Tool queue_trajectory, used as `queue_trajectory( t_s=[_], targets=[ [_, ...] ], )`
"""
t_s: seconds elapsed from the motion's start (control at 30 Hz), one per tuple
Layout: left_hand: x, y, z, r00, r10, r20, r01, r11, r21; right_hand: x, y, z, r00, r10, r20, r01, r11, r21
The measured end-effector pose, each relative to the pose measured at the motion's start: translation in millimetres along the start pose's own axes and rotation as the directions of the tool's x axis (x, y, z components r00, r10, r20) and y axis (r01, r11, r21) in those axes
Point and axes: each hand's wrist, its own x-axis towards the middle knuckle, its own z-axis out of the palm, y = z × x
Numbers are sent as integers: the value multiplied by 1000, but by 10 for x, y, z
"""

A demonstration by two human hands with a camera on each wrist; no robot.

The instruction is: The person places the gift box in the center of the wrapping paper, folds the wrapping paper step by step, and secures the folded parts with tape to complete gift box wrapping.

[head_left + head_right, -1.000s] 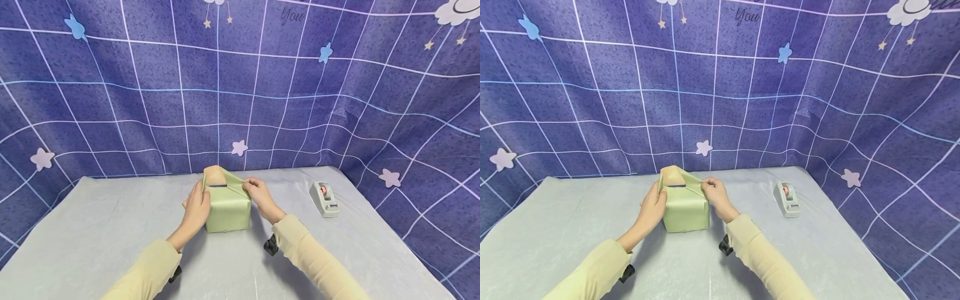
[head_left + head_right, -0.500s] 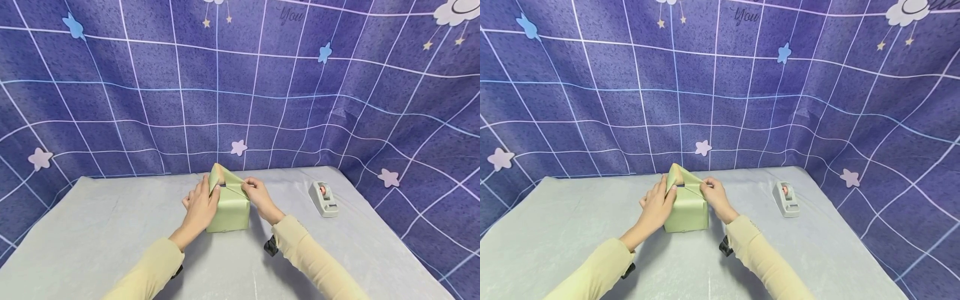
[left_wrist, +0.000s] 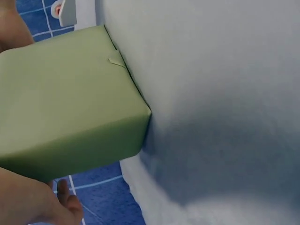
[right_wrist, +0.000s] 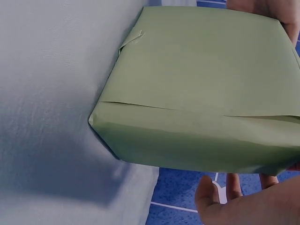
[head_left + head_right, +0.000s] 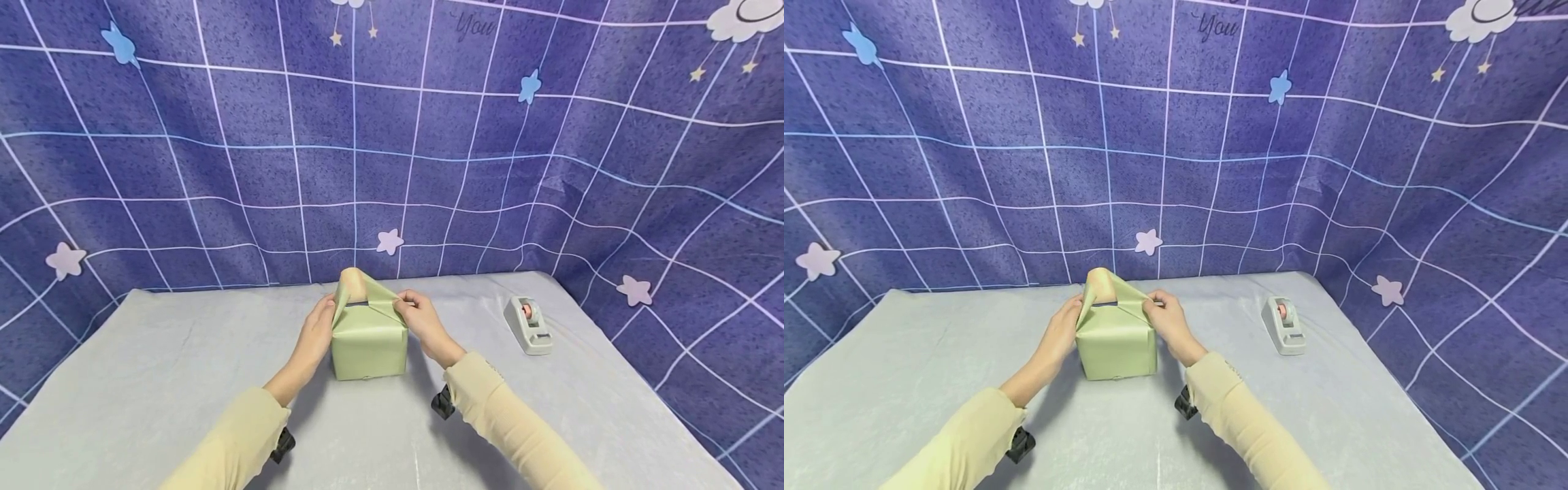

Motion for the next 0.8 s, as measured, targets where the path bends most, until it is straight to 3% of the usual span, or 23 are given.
queue_trajectory(
  t_s=[0.43, 0.8],
  targets=[
    [133, -103, -80, 1000, 0, 22, 2, 996, -91, 0, 15, -6, 999, -35, 13, 34, 999, 22],
    [186, 2, -64, 998, -48, 30, 50, 997, -64, -10, 5, -18, 998, -50, 30, 49, 998, 29]
  ],
)
